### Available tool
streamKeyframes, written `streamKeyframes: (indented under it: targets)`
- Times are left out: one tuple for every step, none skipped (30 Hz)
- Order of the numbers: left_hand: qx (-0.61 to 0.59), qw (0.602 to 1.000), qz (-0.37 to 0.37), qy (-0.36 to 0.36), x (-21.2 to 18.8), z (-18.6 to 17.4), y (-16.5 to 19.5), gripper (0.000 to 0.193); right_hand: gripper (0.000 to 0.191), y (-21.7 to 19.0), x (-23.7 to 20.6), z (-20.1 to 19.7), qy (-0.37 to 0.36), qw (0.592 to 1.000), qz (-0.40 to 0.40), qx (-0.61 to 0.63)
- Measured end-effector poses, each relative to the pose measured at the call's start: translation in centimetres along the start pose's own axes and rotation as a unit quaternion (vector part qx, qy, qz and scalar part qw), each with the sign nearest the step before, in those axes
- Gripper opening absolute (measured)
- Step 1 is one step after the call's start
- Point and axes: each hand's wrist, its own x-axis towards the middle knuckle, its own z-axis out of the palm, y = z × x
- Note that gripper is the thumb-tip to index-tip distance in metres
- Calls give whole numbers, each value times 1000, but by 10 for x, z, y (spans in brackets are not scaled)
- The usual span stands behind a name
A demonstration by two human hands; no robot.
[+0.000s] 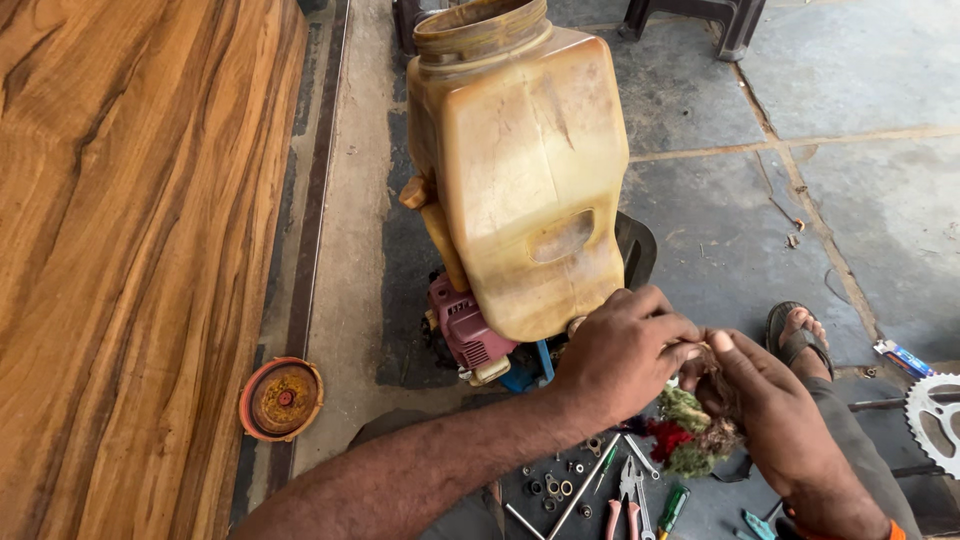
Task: The person sits on the workshop floor and wipes a small engine cylinder head with a red and green cloth, turning it over to clean different sides. They then hold the part and use a screwdriver to scrape or work inside its openings, picking the tool from the floor.
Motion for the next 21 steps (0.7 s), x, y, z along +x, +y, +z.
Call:
streamKeyframes:
  targets:
    - [-47,999,-25,6,1,1,-1,23,40,-1,1,0,-11,998,19,65]
    - [-76,997,-32,16,0,2,-2,21,39,-2,0,0,-13,995,35,90]
    - [-104,993,-38,26,-2,4,-1,19,38,-2,0,0,-15,992,52,116]
    - [-132,990,-45,36,-3,5,-2,18,38,-2,0,0,-17,988,67,141]
    - [-137,988,-46,46,-3,7,-3,18,36,-1,0,-1,-22,987,60,146]
    - [-143,987,-49,56,-3,8,-3,19,34,0,1,-2,-26,987,52,151]
    - [-150,985,-52,65,-3,10,-3,20,32,1,0,-4,-30,986,46,157]
    - [-162,983,-55,63,-3,11,-3,19,33,1,-1,-6,-41,984,53,167]
    - [-174,981,-58,61,-2,12,-3,19,34,2,-1,-8,-53,981,58,177]
    - [-185,979,-60,59,-1,12,-3,18,35,2,0,-10,-65,978,62,187]
    - [-188,979,-64,48,0,11,-4,18,35,1,0,-12,-59,980,62,179]
    - [-191,978,-69,38,0,10,-4,18,34,2,0,-12,-54,982,63,170]
    - [-194,978,-74,27,0,9,-4,18,34,2,0,-13,-48,984,64,162]
    - [-191,979,-67,27,1,8,-3,18,34,0,-1,-14,-58,984,65,158]
    - [-187,980,-60,28,2,6,-3,17,35,-1,-1,-15,-69,983,67,154]
    - [-184,981,-54,28,2,4,-2,17,35,-3,-2,-15,-79,983,68,150]
    - [-167,984,-50,27,2,2,0,17,33,-5,-4,-16,-71,985,70,139]
    - [-149,987,-47,26,0,0,2,17,31,-8,-5,-16,-64,987,73,128]
    - [-132,990,-44,24,-1,-2,5,18,29,-9,-6,-15,-56,988,77,118]
    - [-108,993,-40,3,1,-3,6,20,28,-11,-8,-15,-52,992,58,98]
    - [-84,996,-36,-17,2,-5,7,22,28,-13,-8,-14,-49,995,38,77]
